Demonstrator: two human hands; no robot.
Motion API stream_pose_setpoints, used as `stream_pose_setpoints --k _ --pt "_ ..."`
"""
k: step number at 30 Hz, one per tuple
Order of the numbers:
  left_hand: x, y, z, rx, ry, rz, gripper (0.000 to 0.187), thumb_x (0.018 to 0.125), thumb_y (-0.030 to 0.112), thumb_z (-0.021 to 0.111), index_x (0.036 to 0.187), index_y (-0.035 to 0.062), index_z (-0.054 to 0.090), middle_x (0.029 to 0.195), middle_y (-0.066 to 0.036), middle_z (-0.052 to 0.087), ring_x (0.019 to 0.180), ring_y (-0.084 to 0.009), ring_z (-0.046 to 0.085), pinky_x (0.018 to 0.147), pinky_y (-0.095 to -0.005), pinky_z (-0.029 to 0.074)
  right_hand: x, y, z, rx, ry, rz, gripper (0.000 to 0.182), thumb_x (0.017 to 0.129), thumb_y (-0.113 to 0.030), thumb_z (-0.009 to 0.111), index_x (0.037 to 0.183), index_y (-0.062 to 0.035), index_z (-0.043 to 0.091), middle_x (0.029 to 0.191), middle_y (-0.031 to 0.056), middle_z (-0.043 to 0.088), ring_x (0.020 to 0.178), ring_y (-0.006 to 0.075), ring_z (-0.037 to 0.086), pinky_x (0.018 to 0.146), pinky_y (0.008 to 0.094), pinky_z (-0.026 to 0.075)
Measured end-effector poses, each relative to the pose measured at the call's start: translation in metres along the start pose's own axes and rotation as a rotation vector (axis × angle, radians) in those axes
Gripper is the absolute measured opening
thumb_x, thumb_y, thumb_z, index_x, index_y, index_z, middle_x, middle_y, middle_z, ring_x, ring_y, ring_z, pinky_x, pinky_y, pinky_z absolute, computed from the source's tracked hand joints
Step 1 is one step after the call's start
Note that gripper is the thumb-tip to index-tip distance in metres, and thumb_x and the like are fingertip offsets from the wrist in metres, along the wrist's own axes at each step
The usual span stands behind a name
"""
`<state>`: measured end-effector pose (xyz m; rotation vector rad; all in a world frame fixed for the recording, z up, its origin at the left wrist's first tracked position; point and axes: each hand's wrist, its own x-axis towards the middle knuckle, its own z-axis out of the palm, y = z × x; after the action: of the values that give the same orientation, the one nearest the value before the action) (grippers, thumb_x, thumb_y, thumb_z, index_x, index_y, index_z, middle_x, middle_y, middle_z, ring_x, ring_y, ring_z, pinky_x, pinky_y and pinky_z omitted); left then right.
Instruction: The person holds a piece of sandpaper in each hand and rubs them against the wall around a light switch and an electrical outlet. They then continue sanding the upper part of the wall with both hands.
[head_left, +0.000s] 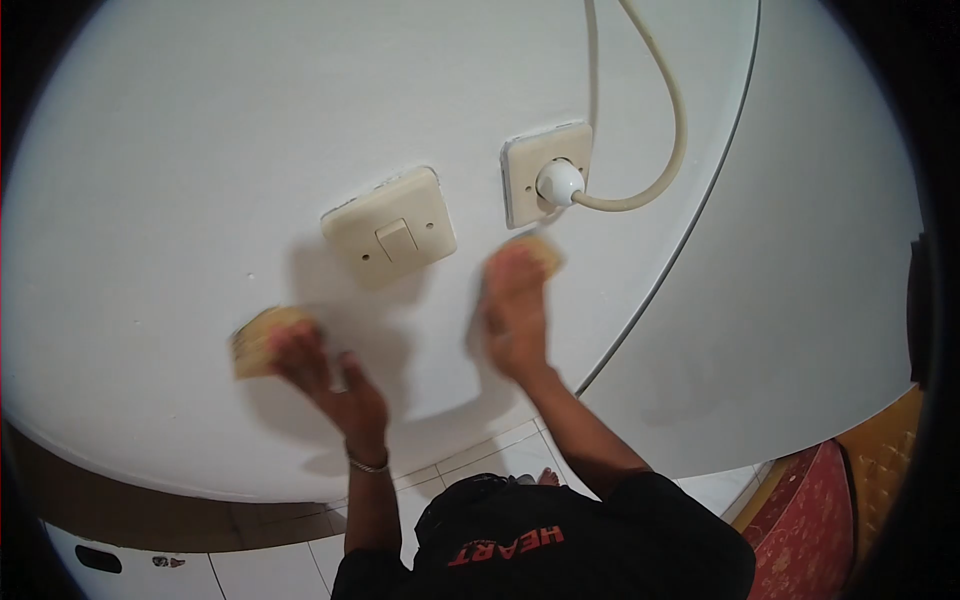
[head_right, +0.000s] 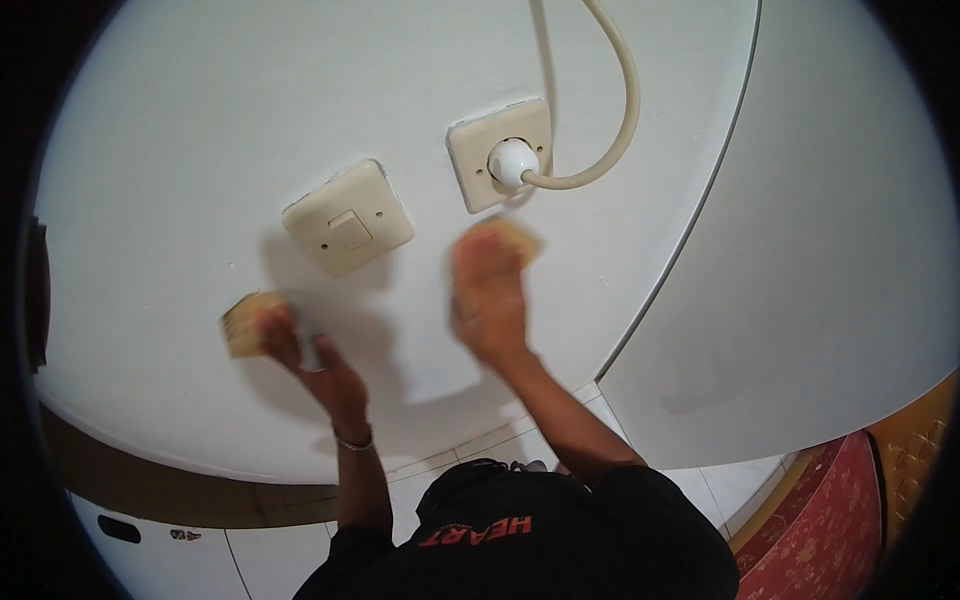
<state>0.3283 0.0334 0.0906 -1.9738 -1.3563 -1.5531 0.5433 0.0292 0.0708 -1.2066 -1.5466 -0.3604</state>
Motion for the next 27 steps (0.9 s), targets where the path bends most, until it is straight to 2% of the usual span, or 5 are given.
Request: stream_pose_setpoints --k 4,11,15,23,27 --pt "0.006 0.0 0.001 0.058 0.121 -0.017 0.055 0.098 0.031 0.029 0.141 -0.0021 0.019 0.15 -0.015 0.011 0.139 -0.0311 0.002 0.109 -0.0467 -0.005 0.026 0.001 -0.01 0.077 0.287 0.357 0.055 0.086 -0.003 0.046 0.137 0.0038 0.027 0.145 0.0242 0.02 0.136 0.0378 0.014 0.109 0.0474 0.01" --pt "-0.007 0.015 0.009 -0.038 -0.083 0.012 0.056 0.095 0.029 0.033 0.14 -0.0022 0.02 0.148 -0.02 0.012 0.139 -0.0332 0.004 0.109 -0.0494 -0.005 -0.013 -0.018 0.018 -0.102 -0.18 -0.138 0.065 0.07 -0.003 0.056 0.133 -0.0034 0.04 0.141 0.0186 0.032 0.132 0.0406 0.026 0.107 0.055 0.015" --pt "0.002 -0.006 0.002 0.04 0.113 -0.059 0.057 0.095 0.03 0.032 0.14 -0.0029 0.019 0.148 -0.02 0.011 0.139 -0.0341 0.002 0.108 -0.0505 -0.007 0.022 0.01 -0.022 0.115 0.322 0.416 0.052 0.087 0.001 0.044 0.137 0.0042 0.028 0.144 0.0236 0.021 0.135 0.0375 0.017 0.109 0.0421 0.015" --pt "-0.017 0.001 0.017 -0.095 -0.065 -0.086 0.056 0.096 0.03 0.032 0.142 0.0012 0.017 0.148 -0.02 0.011 0.139 -0.0326 0.005 0.109 -0.0489 -0.005 -0.018 -0.019 0.019 -0.046 -0.349 -0.21 0.07 0.07 -0.004 0.053 0.138 -0.0092 0.035 0.144 0.016 0.027 0.135 0.0342 0.021 0.109 0.0495 0.014" --pt "-0.001 -0.026 -0.006 0.106 0.138 -0.108 0.059 0.098 0.032 0.032 0.142 0.0005 0.011 0.15 -0.016 0.004 0.139 -0.0296 0.0 0.11 -0.0467 -0.006 0.021 0.008 -0.026 0.565 0.287 0.439 0.059 0.083 0.005 0.045 0.138 0.0021 0.026 0.145 0.0258 0.018 0.136 0.0376 0.014 0.11 0.0435 0.011"
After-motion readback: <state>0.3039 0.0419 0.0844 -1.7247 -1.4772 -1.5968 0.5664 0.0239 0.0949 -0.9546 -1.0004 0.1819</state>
